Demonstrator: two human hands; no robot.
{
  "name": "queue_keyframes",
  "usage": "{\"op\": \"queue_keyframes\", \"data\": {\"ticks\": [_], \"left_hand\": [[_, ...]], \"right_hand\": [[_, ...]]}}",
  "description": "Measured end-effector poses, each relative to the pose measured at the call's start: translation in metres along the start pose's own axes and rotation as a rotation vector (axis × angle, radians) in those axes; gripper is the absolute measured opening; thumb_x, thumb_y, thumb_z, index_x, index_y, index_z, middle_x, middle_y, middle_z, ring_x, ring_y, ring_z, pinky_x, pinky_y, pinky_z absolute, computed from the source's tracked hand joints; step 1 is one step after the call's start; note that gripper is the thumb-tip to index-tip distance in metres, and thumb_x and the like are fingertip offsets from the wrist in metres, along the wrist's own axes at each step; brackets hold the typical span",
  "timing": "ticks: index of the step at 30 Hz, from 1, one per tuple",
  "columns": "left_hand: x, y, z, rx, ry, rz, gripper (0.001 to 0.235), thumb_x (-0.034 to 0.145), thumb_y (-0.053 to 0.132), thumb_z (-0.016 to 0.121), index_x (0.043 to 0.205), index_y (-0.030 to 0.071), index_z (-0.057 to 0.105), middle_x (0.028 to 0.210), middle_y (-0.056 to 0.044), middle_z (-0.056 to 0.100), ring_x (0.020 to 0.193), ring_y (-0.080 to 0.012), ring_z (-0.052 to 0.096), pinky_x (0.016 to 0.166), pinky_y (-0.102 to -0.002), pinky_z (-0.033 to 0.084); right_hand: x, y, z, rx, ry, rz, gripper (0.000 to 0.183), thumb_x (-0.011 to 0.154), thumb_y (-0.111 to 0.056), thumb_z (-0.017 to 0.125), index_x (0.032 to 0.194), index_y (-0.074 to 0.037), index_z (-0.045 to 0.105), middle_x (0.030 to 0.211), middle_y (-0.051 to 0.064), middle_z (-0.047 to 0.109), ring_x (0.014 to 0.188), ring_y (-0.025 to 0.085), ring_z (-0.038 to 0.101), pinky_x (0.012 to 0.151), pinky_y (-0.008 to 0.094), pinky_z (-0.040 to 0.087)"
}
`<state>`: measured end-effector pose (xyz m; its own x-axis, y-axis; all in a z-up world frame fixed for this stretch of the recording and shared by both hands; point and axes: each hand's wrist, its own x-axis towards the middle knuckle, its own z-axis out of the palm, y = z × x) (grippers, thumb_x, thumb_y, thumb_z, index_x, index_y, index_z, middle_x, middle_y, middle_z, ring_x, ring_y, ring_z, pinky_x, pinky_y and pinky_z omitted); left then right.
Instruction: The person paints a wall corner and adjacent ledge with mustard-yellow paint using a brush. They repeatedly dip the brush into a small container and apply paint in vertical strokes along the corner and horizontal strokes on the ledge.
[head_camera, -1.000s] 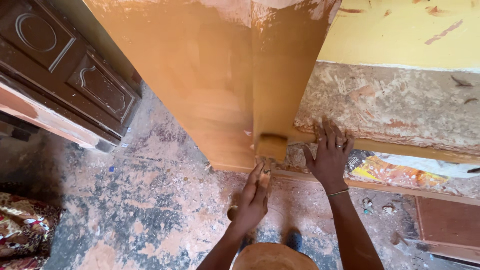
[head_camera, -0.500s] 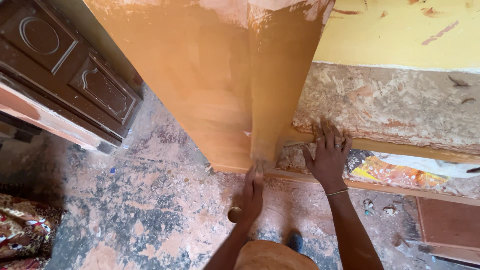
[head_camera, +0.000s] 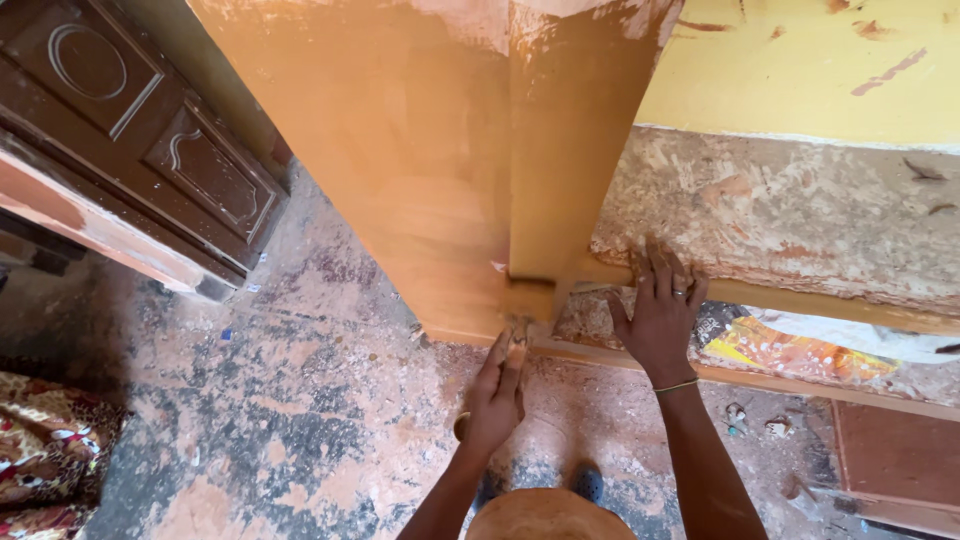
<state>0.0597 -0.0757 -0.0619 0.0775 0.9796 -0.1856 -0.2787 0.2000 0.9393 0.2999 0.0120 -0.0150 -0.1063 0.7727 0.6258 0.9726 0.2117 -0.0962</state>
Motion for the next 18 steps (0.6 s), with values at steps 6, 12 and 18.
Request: {"op": "queue_keyframes", "data": {"ticks": [6, 12, 18], "left_hand": [[-0.038, 0.109, 0.024, -0.033, -0.258, 0.218, 0.064, 0.111, 0.028, 0.045, 0.168, 0.013, 0.019, 0.075, 0.005, 0.045, 0.054, -0.0011, 0.036, 0.047, -0.019, 0.034], [0.004, 0.054, 0.04, 0.181, -0.165, 0.242, 0.06, 0.111, 0.028, 0.044, 0.165, 0.011, 0.027, 0.077, 0.005, 0.048, 0.054, -0.0027, 0.035, 0.047, -0.02, 0.033], [0.013, -0.127, 0.005, 0.115, -0.021, 0.139, 0.05, 0.11, 0.02, 0.047, 0.158, 0.007, 0.04, 0.114, 0.005, 0.056, 0.063, -0.0061, 0.039, 0.054, -0.023, 0.039]], "right_hand": [[-0.001, 0.001, 0.003, 0.0, -0.004, 0.003, 0.07, 0.095, -0.042, 0.067, 0.153, -0.006, 0.05, 0.159, 0.012, 0.047, 0.144, 0.032, 0.041, 0.121, 0.06, 0.022], [-0.001, 0.001, 0.001, -0.002, -0.013, 0.004, 0.07, 0.095, -0.043, 0.068, 0.153, -0.006, 0.05, 0.159, 0.012, 0.046, 0.147, 0.032, 0.041, 0.119, 0.06, 0.023], [0.0, 0.001, 0.001, 0.015, -0.011, -0.003, 0.07, 0.093, -0.041, 0.068, 0.151, -0.005, 0.05, 0.159, 0.013, 0.046, 0.144, 0.032, 0.041, 0.119, 0.06, 0.023]]}}
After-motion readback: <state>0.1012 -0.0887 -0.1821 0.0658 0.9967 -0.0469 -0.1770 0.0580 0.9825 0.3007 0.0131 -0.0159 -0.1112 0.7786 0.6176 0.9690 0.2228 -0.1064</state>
